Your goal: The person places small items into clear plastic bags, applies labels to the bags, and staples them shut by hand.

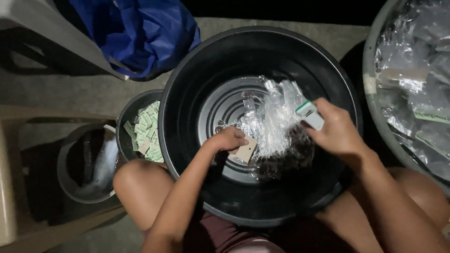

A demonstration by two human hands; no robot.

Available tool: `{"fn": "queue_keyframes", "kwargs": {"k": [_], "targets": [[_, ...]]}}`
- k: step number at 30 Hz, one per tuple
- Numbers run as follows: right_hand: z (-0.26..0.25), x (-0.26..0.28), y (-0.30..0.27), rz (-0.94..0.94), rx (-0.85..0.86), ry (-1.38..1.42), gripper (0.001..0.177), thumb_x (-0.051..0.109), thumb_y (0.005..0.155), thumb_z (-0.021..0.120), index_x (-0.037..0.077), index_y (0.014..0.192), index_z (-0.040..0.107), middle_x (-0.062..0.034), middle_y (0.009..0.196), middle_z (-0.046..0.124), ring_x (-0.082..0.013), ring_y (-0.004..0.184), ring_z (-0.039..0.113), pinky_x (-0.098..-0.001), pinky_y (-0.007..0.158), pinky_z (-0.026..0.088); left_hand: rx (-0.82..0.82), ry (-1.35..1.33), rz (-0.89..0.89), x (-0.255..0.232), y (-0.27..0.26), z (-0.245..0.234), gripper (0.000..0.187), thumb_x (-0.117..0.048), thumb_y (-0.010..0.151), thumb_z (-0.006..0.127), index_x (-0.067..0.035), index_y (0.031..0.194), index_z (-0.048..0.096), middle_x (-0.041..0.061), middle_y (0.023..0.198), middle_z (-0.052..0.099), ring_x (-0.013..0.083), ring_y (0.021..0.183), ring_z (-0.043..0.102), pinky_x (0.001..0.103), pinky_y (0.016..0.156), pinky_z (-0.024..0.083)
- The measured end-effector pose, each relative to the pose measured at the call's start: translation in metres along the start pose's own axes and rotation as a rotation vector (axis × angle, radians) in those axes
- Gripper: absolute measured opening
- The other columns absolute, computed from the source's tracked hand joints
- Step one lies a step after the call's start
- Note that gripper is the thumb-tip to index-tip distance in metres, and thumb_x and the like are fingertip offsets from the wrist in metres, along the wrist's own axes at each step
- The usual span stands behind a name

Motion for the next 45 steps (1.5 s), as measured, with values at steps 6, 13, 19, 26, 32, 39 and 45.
{"fn": "queue_keyframes", "kwargs": {"k": [6,13,19,26,32,39,45], "targets": [[0.023,0.023,-0.005,0.006,0.260,-0.106,0.062,0.029,0.071,0.084,0.014,0.126,0.058,-0.0251,0.100,0.071,-0.0508,0.098,0.067,-0.0623,0.084,0.053,0.114,-0.013,-0.045,-0.010,0.002,0.007,0.016,-0.019,0.093,0.071,-0.005,0.094,0.079,0.023,0.075,0.072,0.0275,0.060,0.074,0.032,0.050,0.063],[0.032,0.048,-0.005,-0.227,-0.022,0.055,0.045,0.031,0.071,0.077,0.010,0.109,0.065,-0.0053,0.111,0.066,-0.0271,0.097,0.066,-0.0345,0.085,0.052,-0.336,-0.338,0.270,-0.156,-0.033,0.013,0.033,-0.029,0.079,0.075,-0.016,0.109,0.073,0.007,0.078,0.075,0.0183,0.071,0.072,0.029,0.064,0.058],[-0.003,0.002,-0.003,0.144,-0.331,0.010,0.040,0.030,0.083,0.085,0.019,0.117,0.067,-0.0081,0.093,0.071,-0.0340,0.088,0.070,-0.0442,0.076,0.053,-0.379,-0.389,0.254,-0.136,0.004,-0.012,0.023,-0.026,0.096,0.067,-0.009,0.112,0.070,0.020,0.093,0.075,0.0304,0.083,0.075,0.035,0.064,0.061],[-0.039,0.031,-0.005,0.397,-0.540,0.293,0.031,0.010,0.086,0.090,0.010,0.109,0.069,-0.0085,0.093,0.069,-0.0193,0.080,0.065,-0.0370,0.085,0.053,-0.664,0.459,-0.188,0.016,0.103,0.047,0.035,-0.039,0.097,0.058,-0.012,0.118,0.063,0.017,0.101,0.070,0.0400,0.102,0.072,0.054,0.088,0.057],[-0.052,0.037,-0.002,0.163,-0.385,0.287,0.025,-0.001,0.086,0.076,-0.001,0.106,0.061,-0.0109,0.091,0.066,-0.0209,0.076,0.060,-0.0318,0.074,0.050,-0.913,0.397,0.150,-0.049,0.039,0.015,0.019,-0.019,0.091,0.063,-0.011,0.104,0.075,0.017,0.091,0.075,0.0441,0.078,0.068,0.051,0.074,0.054],[-0.020,0.010,0.003,0.259,-0.475,0.272,0.034,0.010,0.074,0.089,0.008,0.097,0.064,-0.0100,0.080,0.065,-0.0194,0.077,0.058,-0.0407,0.076,0.048,-0.709,-0.027,0.246,-0.096,0.031,-0.036,0.022,-0.030,0.092,0.066,-0.010,0.102,0.065,0.015,0.088,0.070,0.0400,0.096,0.070,0.051,0.086,0.055],[0.015,0.012,0.012,0.158,-0.530,0.174,0.042,0.015,0.069,0.093,0.008,0.099,0.065,-0.0209,0.079,0.067,-0.0392,0.075,0.068,-0.0467,0.065,0.050,-0.711,-0.093,0.439,-0.191,-0.075,-0.051,0.009,-0.019,0.090,0.067,-0.010,0.088,0.065,0.007,0.072,0.067,0.0277,0.072,0.071,0.043,0.071,0.058]]}}
Point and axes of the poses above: each hand's wrist, its own y-axis towards the middle knuckle, its own z-axis out of the palm, x = y × z, the point moved 2 cm from there along y, towards the middle knuckle
